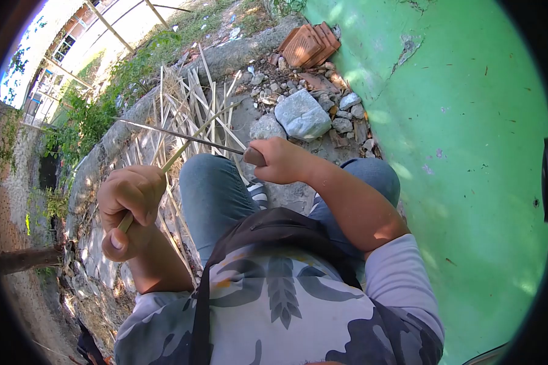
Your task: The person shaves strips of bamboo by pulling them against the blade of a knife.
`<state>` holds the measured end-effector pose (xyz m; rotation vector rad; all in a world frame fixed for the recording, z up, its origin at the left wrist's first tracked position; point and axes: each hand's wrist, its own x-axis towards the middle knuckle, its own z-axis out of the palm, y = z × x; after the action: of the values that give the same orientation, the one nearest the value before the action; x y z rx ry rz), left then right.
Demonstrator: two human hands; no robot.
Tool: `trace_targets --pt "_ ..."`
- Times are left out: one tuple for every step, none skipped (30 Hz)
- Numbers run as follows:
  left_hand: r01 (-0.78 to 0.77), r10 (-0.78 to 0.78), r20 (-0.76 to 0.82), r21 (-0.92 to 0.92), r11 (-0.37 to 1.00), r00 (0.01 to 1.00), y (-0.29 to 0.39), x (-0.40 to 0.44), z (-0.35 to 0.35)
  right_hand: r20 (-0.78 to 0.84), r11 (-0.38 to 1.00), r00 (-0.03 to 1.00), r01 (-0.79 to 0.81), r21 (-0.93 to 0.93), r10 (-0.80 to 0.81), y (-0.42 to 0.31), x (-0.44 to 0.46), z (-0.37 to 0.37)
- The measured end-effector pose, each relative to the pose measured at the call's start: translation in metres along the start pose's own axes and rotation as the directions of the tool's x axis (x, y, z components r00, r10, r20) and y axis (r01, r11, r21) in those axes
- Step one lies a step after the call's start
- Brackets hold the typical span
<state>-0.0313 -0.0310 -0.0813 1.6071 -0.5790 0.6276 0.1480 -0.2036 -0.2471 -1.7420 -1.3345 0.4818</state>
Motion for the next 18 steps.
trace_targets --pt "0.001 -0.001 0.002 0.001 1.0 1.0 0.0 0.001 0.002 -0.02 0.999 1.0 -0.012 -0.034 0.012 0.009 0.002 0.004" --pt "0.002 -0.002 0.005 0.001 1.0 1.0 0.0 0.001 0.003 -0.041 0.997 0.999 -0.026 -0.069 0.023 0.022 0.005 0.008" --pt "0.001 -0.001 0.0 0.0 1.0 1.0 0.0 0.001 0.003 -0.063 0.994 0.997 -0.041 -0.104 0.034 0.025 0.007 0.007" --pt "0.0 0.0 -0.003 -0.002 1.0 1.0 0.0 0.0 0.003 -0.062 0.987 0.997 -0.062 -0.148 0.054 0.027 0.006 0.007" --pt "0.0 0.0 -0.006 -0.003 1.0 1.0 0.0 -0.001 0.003 -0.063 0.978 0.995 -0.084 -0.19 0.073 0.029 0.006 0.007" --pt "-0.002 0.002 -0.009 -0.005 1.0 1.0 0.0 -0.001 0.003 -0.066 0.967 0.994 -0.104 -0.232 0.092 0.025 0.006 0.004" --pt "-0.004 0.004 -0.014 -0.006 1.0 1.0 0.001 -0.002 0.002 -0.056 0.974 0.995 -0.09 -0.208 0.08 0.021 0.006 0.002" --pt "-0.005 0.004 -0.022 -0.008 1.0 1.0 0.001 -0.003 0.0 -0.043 0.98 0.997 -0.076 -0.185 0.069 0.015 0.004 0.001" --pt "-0.006 0.006 -0.025 -0.003 1.0 1.0 0.001 -0.003 -0.002 -0.028 0.985 0.998 -0.064 -0.162 0.06 0.008 0.002 -0.001" --pt "-0.006 0.006 -0.029 0.001 1.0 1.0 0.001 -0.004 -0.004 -0.021 0.99 0.999 -0.04 -0.134 0.038 0.002 0.001 -0.003" --pt "-0.005 0.005 -0.034 0.005 1.0 0.999 0.001 -0.005 -0.004 -0.014 0.994 1.0 -0.017 -0.105 0.015 -0.004 0.0 -0.003" --pt "-0.004 0.004 -0.034 0.005 1.0 0.999 0.001 -0.005 -0.004 -0.008 0.997 1.0 0.008 -0.077 -0.009 -0.007 0.0 -0.002" --pt "-0.006 0.006 -0.032 0.008 1.0 0.999 0.0 -0.004 -0.004 -0.002 0.999 1.0 0.008 -0.053 -0.008 -0.006 0.0 -0.002" --pt "-0.008 0.009 -0.03 0.013 1.0 1.0 0.0 -0.003 -0.003 0.002 1.0 1.0 0.009 -0.029 -0.009 -0.004 0.001 -0.001" --pt "-0.008 0.009 -0.029 0.012 1.0 1.0 0.001 -0.003 -0.002 0.006 1.0 1.0 0.011 -0.005 -0.011 -0.002 0.003 0.0" --pt "-0.008 0.009 -0.027 0.01 1.0 1.0 0.001 -0.002 0.0 0.007 0.998 0.999 -0.031 -0.045 0.032 0.005 0.005 0.003" --pt "-0.01 0.01 -0.024 0.007 1.0 1.0 0.001 -0.002 0.001 0.006 0.993 0.997 -0.074 -0.087 0.075 0.016 0.008 0.005" --pt "-0.007 0.007 -0.025 0.002 1.0 1.0 0.001 -0.002 0.001 0.002 0.985 0.993 -0.117 -0.128 0.119 0.019 0.009 0.005"
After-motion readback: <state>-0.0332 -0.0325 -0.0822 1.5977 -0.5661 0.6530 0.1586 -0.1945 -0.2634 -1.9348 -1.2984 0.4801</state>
